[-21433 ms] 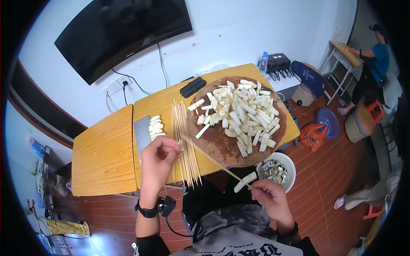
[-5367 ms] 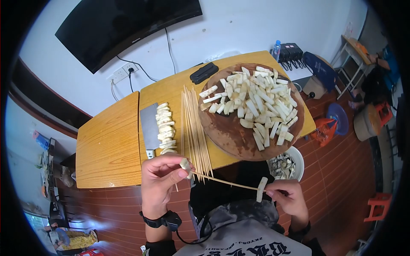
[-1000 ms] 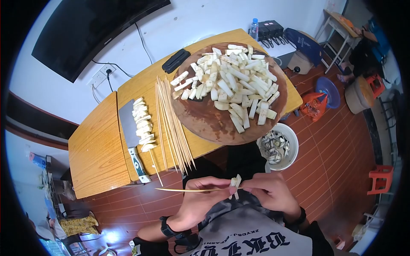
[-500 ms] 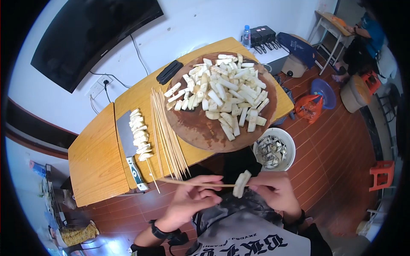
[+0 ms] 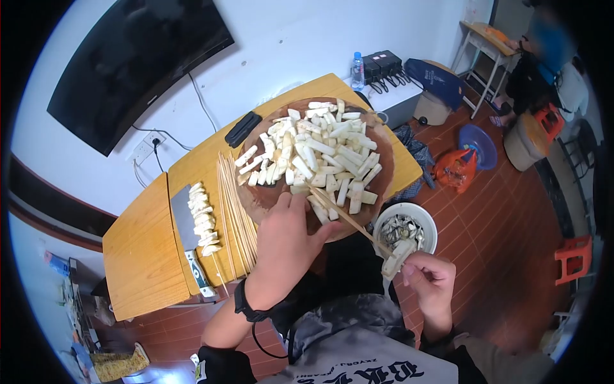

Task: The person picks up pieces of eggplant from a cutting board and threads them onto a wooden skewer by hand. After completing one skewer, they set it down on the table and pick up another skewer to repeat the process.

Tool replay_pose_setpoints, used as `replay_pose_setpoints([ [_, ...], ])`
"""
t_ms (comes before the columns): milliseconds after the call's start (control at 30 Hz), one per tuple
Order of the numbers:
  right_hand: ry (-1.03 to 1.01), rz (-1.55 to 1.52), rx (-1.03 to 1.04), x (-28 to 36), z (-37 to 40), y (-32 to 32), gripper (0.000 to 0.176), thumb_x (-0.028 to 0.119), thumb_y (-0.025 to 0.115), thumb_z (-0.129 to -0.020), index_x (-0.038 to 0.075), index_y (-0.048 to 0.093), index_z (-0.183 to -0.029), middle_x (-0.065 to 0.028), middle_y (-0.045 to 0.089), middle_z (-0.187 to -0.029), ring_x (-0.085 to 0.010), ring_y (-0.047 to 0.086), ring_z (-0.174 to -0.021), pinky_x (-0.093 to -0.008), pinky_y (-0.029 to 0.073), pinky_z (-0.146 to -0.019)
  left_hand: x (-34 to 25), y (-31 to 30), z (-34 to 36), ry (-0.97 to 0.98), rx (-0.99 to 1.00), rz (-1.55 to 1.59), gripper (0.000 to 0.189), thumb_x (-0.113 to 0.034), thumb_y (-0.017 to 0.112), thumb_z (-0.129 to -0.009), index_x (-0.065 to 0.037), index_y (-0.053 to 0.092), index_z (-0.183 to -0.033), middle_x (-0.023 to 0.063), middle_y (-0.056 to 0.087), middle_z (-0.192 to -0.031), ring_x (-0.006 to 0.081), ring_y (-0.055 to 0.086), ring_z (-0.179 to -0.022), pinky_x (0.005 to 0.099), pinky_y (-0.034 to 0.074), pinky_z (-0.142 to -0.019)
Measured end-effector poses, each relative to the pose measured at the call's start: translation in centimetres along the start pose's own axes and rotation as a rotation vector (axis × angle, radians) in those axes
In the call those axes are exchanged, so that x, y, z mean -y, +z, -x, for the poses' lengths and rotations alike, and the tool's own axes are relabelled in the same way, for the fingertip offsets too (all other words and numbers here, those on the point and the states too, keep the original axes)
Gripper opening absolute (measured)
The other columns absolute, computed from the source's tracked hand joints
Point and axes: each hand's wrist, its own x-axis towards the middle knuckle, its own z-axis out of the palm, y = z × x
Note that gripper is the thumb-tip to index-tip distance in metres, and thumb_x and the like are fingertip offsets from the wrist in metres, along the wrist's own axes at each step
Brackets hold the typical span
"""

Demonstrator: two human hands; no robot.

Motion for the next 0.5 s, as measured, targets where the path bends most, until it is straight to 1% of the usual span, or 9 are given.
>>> replay_pose_setpoints([
  [100, 0.031, -0.024, -0.047, -0.3, 0.2, -0.3, 0.009, -0.004, 0.064, -0.094, -0.008, 0.071, -0.098, -0.008, 0.068, -0.082, -0.0094, 0.057, -0.066, -0.0225, 0.043, -0.058, 0.4, -0.5, 0.2, -0.098, 0.067, 0.108, 0.031, -0.018, 0.081, -0.079, 0.001, 0.06, -0.092, 0.016, 0.06, -0.083, 0.0369, 0.063, -0.078, 0.0461, 0.05, -0.067],
  [200, 0.038, -0.037, -0.044, -0.6, -0.2, -0.2, 0.009, -0.003, 0.065, -0.094, -0.008, 0.071, -0.098, -0.0077, 0.067, -0.082, -0.0094, 0.057, -0.065, -0.0224, 0.043, -0.058, 1.4, -0.9, 0.7, -0.022, 0.02, 0.017, 0.026, -0.012, 0.078, -0.079, 0.001, 0.06, -0.092, 0.0162, 0.06, -0.084, 0.0369, 0.063, -0.075, 0.0455, 0.05, -0.067],
  [300, 0.042, -0.041, -0.009, -0.5, -0.2, 0.0, 0.009, -0.002, 0.066, -0.094, -0.007, 0.071, -0.099, -0.0071, 0.067, -0.081, -0.0093, 0.057, -0.065, -0.0224, 0.042, -0.058, 1.6, -2.0, 0.8, -0.077, 0.064, 0.001, 0.021, -0.008, 0.076, -0.08, 0.001, 0.06, -0.091, 0.0159, 0.061, -0.085, 0.0368, 0.063, -0.074, 0.0446, 0.051, -0.067],
  [400, 0.038, -0.042, 0.016, -0.9, -0.4, 0.4, 0.009, -0.002, 0.066, -0.093, -0.007, 0.071, -0.098, -0.0067, 0.066, -0.08, -0.0092, 0.056, -0.064, -0.0226, 0.041, -0.057, 1.7, -2.7, 0.8, -0.123, 0.093, 0.116, 0.019, -0.006, 0.075, -0.08, 0.001, 0.061, -0.09, 0.016, 0.06, -0.085, 0.0352, 0.063, -0.073, 0.0436, 0.051, -0.067],
  [500, 0.032, -0.041, 0.029, -1.1, -0.4, 0.9, 0.009, -0.003, 0.066, -0.093, -0.007, 0.071, -0.098, -0.0064, 0.066, -0.079, -0.0092, 0.055, -0.064, -0.0227, 0.04, -0.057, 2.0, -2.5, 0.3, -0.025, 0.056, 0.089, 0.017, -0.004, 0.074, -0.079, 0.001, 0.062, -0.09, 0.0158, 0.06, -0.085, 0.0332, 0.064, -0.073, 0.0424, 0.051, -0.067],
])
